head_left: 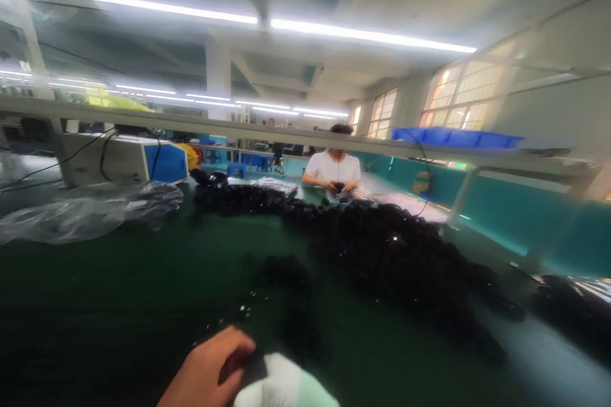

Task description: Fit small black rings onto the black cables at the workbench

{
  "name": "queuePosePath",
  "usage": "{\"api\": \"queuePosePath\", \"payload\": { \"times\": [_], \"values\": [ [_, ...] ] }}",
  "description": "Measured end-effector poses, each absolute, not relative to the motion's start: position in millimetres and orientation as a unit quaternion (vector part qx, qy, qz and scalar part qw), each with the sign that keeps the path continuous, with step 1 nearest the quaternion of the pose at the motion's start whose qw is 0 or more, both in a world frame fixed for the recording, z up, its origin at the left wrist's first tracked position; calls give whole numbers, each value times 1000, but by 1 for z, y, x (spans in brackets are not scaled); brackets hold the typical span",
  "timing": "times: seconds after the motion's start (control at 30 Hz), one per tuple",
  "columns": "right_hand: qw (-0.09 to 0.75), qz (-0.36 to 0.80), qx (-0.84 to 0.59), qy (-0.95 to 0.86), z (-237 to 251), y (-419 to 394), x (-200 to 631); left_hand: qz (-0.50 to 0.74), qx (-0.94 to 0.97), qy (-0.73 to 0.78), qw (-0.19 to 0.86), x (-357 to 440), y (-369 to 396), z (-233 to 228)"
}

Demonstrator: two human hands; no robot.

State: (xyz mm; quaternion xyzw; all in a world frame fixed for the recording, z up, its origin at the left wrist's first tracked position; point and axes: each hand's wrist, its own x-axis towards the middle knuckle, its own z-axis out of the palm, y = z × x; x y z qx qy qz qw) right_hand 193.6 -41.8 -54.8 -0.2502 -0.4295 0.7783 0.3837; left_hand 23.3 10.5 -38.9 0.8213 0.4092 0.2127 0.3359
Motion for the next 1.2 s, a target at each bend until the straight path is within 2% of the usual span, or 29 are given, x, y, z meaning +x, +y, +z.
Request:
{"api": "queuePosePath", "payload": {
  "times": [0.2,0.4,0.57,0.73,0.83,1.0,1.2],
  "values": [
    [394,844,-195,-306,-77,-39,198,304,795,427,304,19,4,-22],
    [434,827,-217,-284,-71,-43,195,319,784,438,302,17,-22,-33],
    [496,781,-235,-299,-72,-44,182,280,843,402,222,28,-41,-41],
    [516,763,-231,-312,-67,-46,176,254,856,390,225,37,-44,-49],
    [512,759,-241,-322,-67,-46,179,246,857,383,240,34,-39,-46],
    [445,769,-296,-351,-66,-48,182,267,787,404,382,22,-18,-34],
    [403,765,-325,-383,-63,-49,175,298,804,412,309,34,-9,-44]
  ]
}}
